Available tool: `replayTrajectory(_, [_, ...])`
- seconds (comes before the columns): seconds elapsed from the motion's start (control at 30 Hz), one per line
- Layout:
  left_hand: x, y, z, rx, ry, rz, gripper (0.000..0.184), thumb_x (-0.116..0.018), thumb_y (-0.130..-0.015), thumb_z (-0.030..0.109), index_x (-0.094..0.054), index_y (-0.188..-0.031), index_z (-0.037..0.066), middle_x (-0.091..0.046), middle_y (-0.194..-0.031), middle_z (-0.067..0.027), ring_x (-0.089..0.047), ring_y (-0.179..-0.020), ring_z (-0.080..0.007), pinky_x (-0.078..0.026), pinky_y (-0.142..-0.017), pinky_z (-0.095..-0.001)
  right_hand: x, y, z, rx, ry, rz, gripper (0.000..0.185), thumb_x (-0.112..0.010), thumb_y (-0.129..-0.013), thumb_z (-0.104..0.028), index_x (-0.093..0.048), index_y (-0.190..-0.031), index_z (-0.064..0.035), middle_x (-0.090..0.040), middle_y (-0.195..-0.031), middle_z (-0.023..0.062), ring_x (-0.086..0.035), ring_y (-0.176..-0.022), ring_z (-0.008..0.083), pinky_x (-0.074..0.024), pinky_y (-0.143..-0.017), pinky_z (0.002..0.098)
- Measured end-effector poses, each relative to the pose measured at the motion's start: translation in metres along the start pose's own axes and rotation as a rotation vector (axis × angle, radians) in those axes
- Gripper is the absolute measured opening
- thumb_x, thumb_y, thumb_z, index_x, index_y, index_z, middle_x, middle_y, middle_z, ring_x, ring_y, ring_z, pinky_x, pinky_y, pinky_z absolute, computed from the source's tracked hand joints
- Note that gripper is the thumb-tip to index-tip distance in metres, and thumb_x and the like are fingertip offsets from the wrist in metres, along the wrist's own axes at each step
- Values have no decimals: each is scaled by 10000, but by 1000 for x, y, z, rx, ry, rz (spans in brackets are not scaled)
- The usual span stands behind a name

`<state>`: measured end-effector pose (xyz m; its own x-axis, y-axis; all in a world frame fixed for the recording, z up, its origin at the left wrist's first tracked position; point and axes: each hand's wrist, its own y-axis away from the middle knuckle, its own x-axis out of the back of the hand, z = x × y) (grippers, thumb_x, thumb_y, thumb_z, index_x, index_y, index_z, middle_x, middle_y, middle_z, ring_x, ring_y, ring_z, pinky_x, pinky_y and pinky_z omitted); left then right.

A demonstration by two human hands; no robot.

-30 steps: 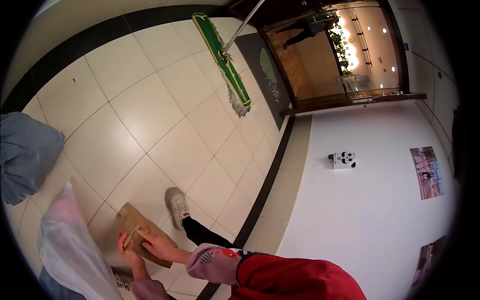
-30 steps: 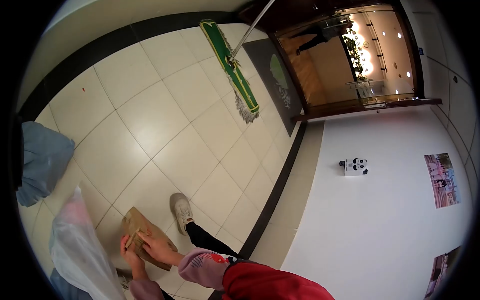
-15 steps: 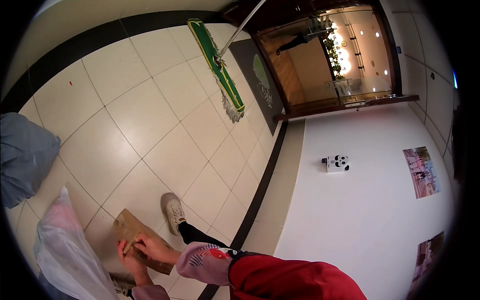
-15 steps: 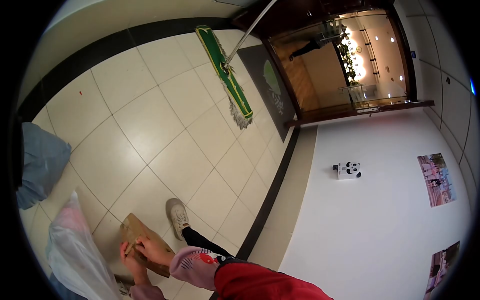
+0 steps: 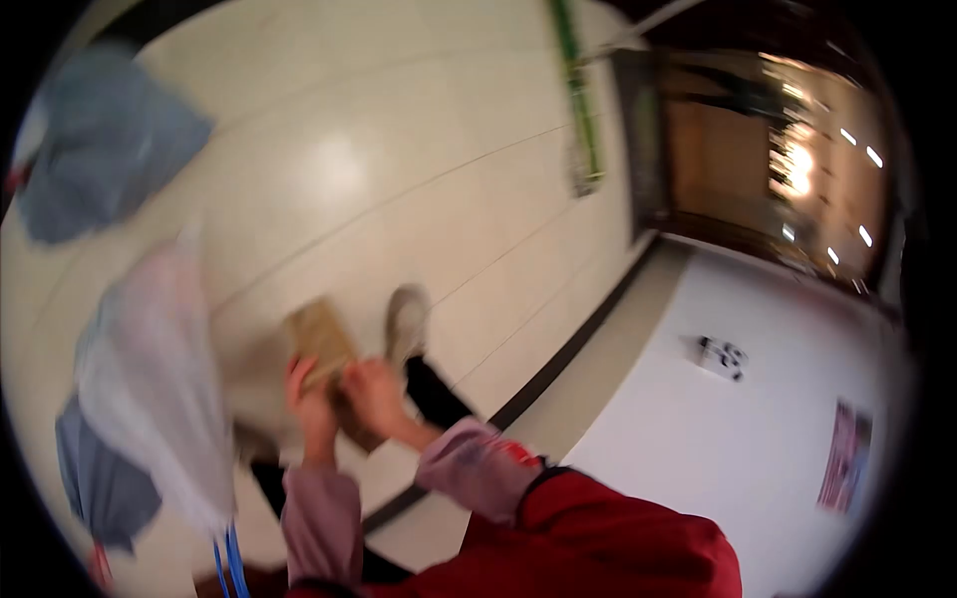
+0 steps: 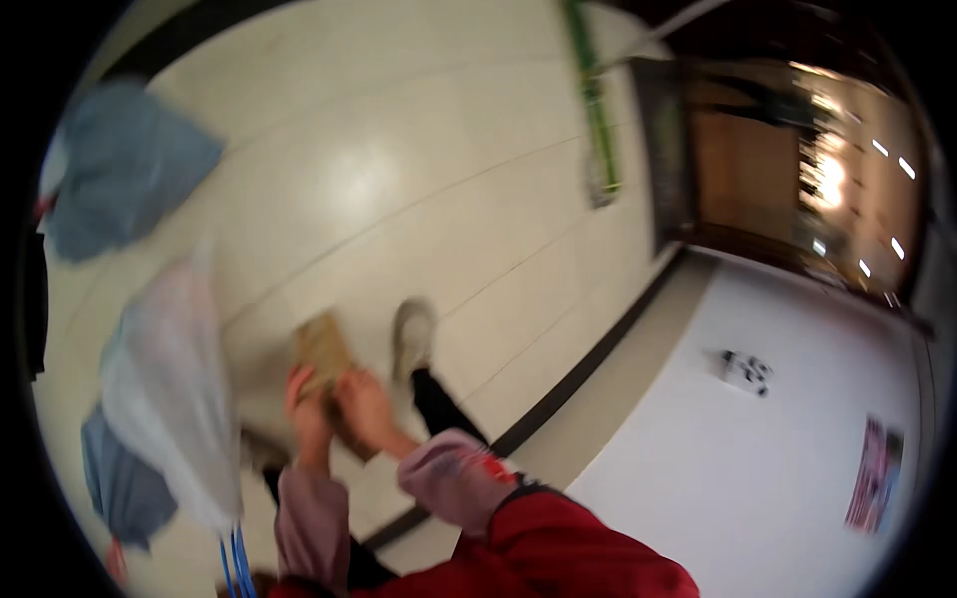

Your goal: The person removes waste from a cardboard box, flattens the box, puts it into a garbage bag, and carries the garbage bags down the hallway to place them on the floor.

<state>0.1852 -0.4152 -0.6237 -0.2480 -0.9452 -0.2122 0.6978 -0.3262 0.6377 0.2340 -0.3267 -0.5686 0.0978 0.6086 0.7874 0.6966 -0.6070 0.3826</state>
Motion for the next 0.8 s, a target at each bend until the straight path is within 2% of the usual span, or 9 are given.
replayTrajectory(0.03, [1, 2, 6, -99, -192, 23, 323, -559, -644, -77, -569, -927, 78, -414, -1170, -109, -424, -1052, -236, -361, -883, -306, 9, 0, -14, -51, -19, 45, 94, -550, -728, -141, -517, -754, -57, -504, -731, 138, -497, -700, 307, -399, -605, 401])
replayTrajectory(0.17, [-6, 8, 4, -6, -114, 137, 333, -537, -618, -124, -604, -871, 82, -395, -1178, -91, -418, -1062, -220, -345, -884, -272, -1, 4, -10, -33, -39, 110, 112, -597, -707, -68, -532, -795, -45, -541, -728, 126, -521, -648, 287, -416, -589, 353])
replayTrajectory(0.27, [-12, 14, 5, 29, 23, 172, 320, -512, -636, -131, -601, -872, 65, -368, -1198, -84, -431, -1043, -208, -357, -868, -264, -3, 7, -2, -147, -132, 20, 67, -550, -776, -79, -518, -785, -21, -534, -649, 94, -531, -513, 180, -424, -482, 277])
replayTrajectory(0.37, [-8, 14, 9, 43, -23, 178, 311, -504, -644, -134, -598, -872, 56, -369, -1196, -84, -431, -1047, -210, -356, -872, -267, 9, 1, -21, -539, -450, -202, 67, -534, -799, -88, -508, -801, -26, -502, -604, 43, -473, -450, 109, -390, -426, 238])
replayTrajectory(0.47, [-4, 11, 12, 70, -18, 161, 311, -494, -654, -136, -600, -870, 60, -362, -1201, -81, -420, -1061, -213, -357, -873, -269, 21, -9, -7, -888, -967, -420, 67, -533, -801, -81, -499, -832, -33, -476, -589, 9, -430, -445, 75, -351, -402, 210])
replayTrajectory(0.5, [-4, 10, 12, 70, -15, 148, 309, -494, -656, -134, -599, -877, 55, -361, -1203, -79, -416, -1064, -211, -357, -875, -272, 24, -10, -5, -925, -996, -437, 81, -537, -796, -75, -495, -854, -38, -466, -590, 2, -401, -431, 65, -317, -386, 201])
replayTrajectory(0.6, [-8, 10, 11, 89, -10, 116, 307, -496, -660, -130, -596, -891, 45, -357, -1210, -75, -410, -1068, -205, -357, -878, -276, 34, -11, -6, -703, -725, -443, 114, -545, -791, -94, -507, -867, -17, -498, -617, 25, -469, -466, 106, -379, -430, 224])
replayTrajectory(0.7, [-12, 14, 6, 85, -40, 129, 304, -500, -665, -132, -595, -892, 48, -350, -1217, -73, -418, -1060, -201, -361, -876, -272, 28, 7, 6, -351, -269, -329, 147, -556, -782, -93, -509, -887, -2, -527, -675, 49, -514, -567, 133, -421, -518, 258])
replayTrajectory(0.8, [-16, 15, 5, 31, -56, 144, 302, -495, -667, -139, -593, -883, 48, -347, -1221, -70, -427, -1053, -198, -364, -872, -269, 21, 6, 8, -243, -278, -204, 161, -578, -764, -93, -510, -875, 3, -552, -732, 73, -538, -649, 161, -435, -597, 288])
